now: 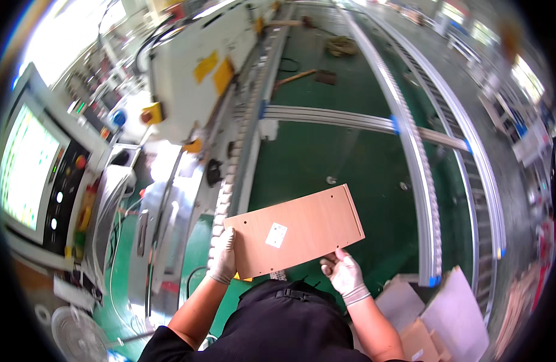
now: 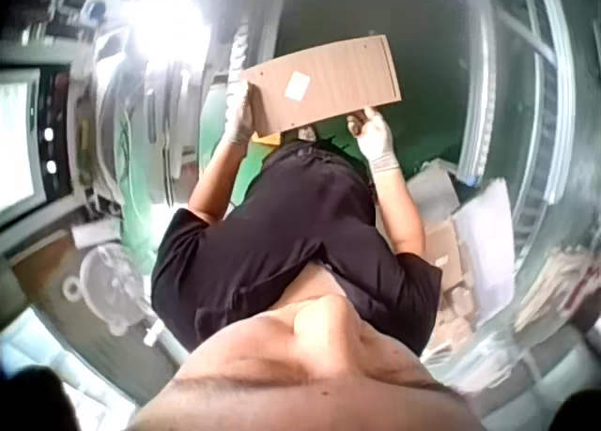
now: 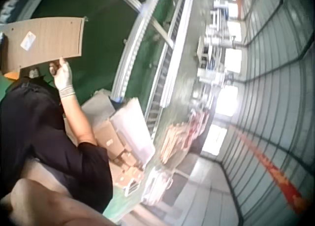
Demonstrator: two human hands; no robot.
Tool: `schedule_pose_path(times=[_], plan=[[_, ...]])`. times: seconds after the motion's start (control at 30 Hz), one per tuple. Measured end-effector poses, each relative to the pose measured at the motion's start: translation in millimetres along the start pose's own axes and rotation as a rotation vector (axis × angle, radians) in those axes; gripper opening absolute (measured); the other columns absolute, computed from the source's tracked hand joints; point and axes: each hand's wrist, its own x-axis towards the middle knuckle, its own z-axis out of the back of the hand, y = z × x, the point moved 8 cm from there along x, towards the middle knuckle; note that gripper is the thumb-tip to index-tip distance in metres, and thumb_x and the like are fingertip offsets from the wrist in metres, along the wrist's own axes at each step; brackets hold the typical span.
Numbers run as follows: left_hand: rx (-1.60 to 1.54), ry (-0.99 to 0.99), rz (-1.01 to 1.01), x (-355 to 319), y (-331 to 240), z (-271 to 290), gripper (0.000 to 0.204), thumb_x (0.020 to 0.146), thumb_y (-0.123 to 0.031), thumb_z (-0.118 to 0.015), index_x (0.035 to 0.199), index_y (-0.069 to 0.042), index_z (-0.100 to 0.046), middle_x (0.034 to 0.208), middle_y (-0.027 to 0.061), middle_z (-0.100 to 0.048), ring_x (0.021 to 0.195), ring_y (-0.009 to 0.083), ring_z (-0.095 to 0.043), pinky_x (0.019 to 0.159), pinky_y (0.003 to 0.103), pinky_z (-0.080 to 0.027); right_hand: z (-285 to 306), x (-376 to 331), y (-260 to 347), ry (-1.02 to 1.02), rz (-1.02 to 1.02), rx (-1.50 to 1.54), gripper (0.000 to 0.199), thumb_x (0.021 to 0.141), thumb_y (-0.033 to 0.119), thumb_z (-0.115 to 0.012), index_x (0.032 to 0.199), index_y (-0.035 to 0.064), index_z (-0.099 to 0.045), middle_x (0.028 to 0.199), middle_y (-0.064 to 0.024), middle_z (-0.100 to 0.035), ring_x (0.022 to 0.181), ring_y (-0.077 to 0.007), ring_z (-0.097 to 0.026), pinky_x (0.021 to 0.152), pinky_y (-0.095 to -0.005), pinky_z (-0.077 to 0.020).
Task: The person handles a black bird on a table, then repeatedly picks up wooden parts and places them into a machine. The parts move along a conveyor belt after insertion.
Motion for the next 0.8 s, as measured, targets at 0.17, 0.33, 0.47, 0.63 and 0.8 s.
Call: schedule_pose_path(times=[0.17,0.33,0.47,0.63,0.8], plan=[[0.004,-0.161,-0.157,-22,-33,122,0.055,0.109,-0.047,-0.053,0.133,0.002,-0.058,0.123,0.0109,-0.068,0.107,0.0193,-0.066,0.096,0.037,-0.054,-106,55,-94,0.126,-0.216,-0.308,0.011,0.103,0.016,-0.064,0.103,0.0102,-0.055,0.105,-0.0067,-0.067,0.091,-0.0240,-0.073,0.075,-0.0355,-0.0617],[0.103,-0.479,-0.289,-86,-48,232,0.058,0.115,-0.043,-0.033,0.128,0.006,-0.061,0.121,0.0132,-0.070,0.108,0.0187,-0.067,0.093,0.034,-0.054,-196,69,-182,0.345,-0.414,-0.684,0.022,0.105,0.023,-0.063,0.114,0.0059,-0.053,0.120,-0.0112,-0.065,0.100,-0.0235,-0.072,0.084,-0.0350,-0.0603],[0.404,-0.628,-0.264,-130,-64,248,0.056,0.116,-0.042,-0.034,0.127,0.006,-0.061,0.120,0.0131,-0.070,0.105,0.0199,-0.067,0.093,0.034,-0.054,-231,83,-240,0.495,-0.474,-0.772,0.031,0.105,0.023,-0.061,0.130,0.0083,-0.051,0.130,-0.0094,-0.063,0.108,-0.0243,-0.068,0.092,-0.0398,-0.0555],[0.216,-0.726,-0.220,-141,-40,280,0.055,0.115,-0.043,-0.034,0.129,0.003,-0.061,0.118,0.0144,-0.069,0.105,0.0225,-0.068,0.092,0.036,-0.055,-265,90,-279,0.579,-0.562,-0.805,0.041,0.106,0.026,-0.056,0.142,0.0081,-0.048,0.137,-0.0080,-0.061,0.117,-0.0222,-0.064,0.102,-0.0413,-0.0501],[0.880,-0.810,-0.047,-145,-74,312,0.044,0.109,-0.042,-0.046,0.107,-0.003,-0.068,0.099,0.0176,-0.071,0.086,0.0315,-0.071,0.074,0.043,-0.055,-287,93,-295,0.599,-0.548,-0.692,0.049,0.103,0.028,-0.059,0.147,0.0099,-0.049,0.146,-0.0046,-0.056,0.132,-0.0197,-0.055,0.109,-0.0418,-0.0450]])
